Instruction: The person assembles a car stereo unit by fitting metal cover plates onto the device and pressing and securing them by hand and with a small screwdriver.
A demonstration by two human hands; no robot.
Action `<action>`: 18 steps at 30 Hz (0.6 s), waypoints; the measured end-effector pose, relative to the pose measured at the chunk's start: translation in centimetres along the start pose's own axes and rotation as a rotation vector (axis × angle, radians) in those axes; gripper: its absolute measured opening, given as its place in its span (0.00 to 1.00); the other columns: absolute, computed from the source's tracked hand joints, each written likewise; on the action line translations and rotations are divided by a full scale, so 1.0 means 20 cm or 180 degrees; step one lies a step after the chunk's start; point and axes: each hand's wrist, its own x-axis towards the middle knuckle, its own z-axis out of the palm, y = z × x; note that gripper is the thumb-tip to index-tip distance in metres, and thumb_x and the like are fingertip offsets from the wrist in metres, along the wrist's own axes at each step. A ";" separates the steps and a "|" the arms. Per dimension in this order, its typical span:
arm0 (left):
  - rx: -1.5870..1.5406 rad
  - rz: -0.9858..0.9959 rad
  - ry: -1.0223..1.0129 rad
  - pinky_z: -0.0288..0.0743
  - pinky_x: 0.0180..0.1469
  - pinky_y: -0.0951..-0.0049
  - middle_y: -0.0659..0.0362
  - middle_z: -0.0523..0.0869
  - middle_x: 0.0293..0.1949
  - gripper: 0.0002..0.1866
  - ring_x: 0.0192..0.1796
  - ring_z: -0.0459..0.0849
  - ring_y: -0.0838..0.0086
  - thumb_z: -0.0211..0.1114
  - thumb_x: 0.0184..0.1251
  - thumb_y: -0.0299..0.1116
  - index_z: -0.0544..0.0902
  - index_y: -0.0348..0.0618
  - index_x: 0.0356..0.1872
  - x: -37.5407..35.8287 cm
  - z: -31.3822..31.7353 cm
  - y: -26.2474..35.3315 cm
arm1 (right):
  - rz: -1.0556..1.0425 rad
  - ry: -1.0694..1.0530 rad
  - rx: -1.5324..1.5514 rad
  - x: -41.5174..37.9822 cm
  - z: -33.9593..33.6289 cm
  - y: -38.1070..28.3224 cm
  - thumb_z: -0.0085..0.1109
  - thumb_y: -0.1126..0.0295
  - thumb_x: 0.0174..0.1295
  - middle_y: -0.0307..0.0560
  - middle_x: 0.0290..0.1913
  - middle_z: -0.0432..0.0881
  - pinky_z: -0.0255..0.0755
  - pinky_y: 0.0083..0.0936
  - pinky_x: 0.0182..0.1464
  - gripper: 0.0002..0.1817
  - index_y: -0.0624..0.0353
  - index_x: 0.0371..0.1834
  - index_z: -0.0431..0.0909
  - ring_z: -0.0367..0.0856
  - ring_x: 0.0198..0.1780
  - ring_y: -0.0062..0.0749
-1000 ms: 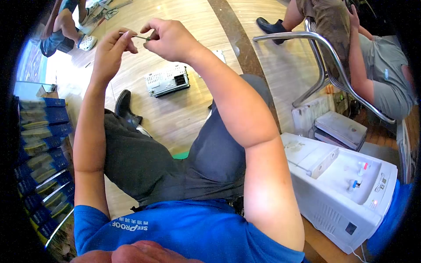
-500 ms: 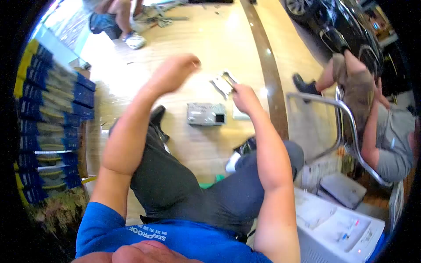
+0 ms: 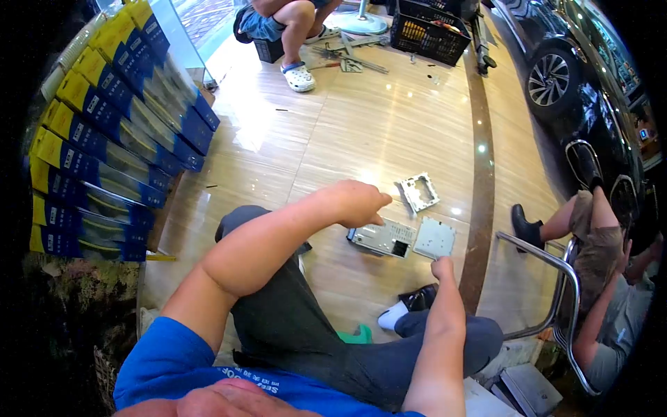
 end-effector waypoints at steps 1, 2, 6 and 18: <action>0.0059 0.0039 -0.0054 0.78 0.55 0.53 0.45 0.86 0.49 0.24 0.55 0.84 0.51 0.64 0.70 0.46 0.76 0.43 0.60 0.00 -0.01 0.00 | -0.0079 -0.0040 0.0057 0.05 0.11 0.05 0.61 0.70 0.55 0.60 0.30 0.86 0.80 0.39 0.41 0.10 0.64 0.33 0.87 0.88 0.33 0.45; 0.0137 0.0079 -0.0116 0.78 0.55 0.53 0.45 0.86 0.50 0.25 0.55 0.83 0.51 0.64 0.70 0.46 0.76 0.42 0.60 0.00 -0.01 -0.01 | -0.0152 -0.0077 0.0135 0.11 0.23 0.09 0.61 0.70 0.55 0.59 0.29 0.86 0.80 0.38 0.39 0.09 0.64 0.32 0.87 0.88 0.30 0.43; 0.0132 -0.0114 -0.0261 0.77 0.56 0.53 0.44 0.85 0.51 0.25 0.57 0.82 0.50 0.64 0.69 0.46 0.76 0.41 0.61 0.08 0.07 -0.11 | -0.0058 -0.0231 0.0544 0.31 0.55 0.25 0.59 0.72 0.57 0.54 0.24 0.85 0.75 0.37 0.22 0.08 0.64 0.30 0.86 0.81 0.19 0.38; -0.0133 -0.0506 -0.0213 0.73 0.63 0.55 0.43 0.82 0.58 0.31 0.61 0.79 0.49 0.65 0.67 0.48 0.74 0.42 0.67 0.19 0.16 -0.37 | -0.0518 0.0356 -0.0496 0.53 0.68 0.26 0.51 0.63 0.61 0.61 0.41 0.86 0.77 0.47 0.47 0.16 0.61 0.38 0.86 0.85 0.43 0.54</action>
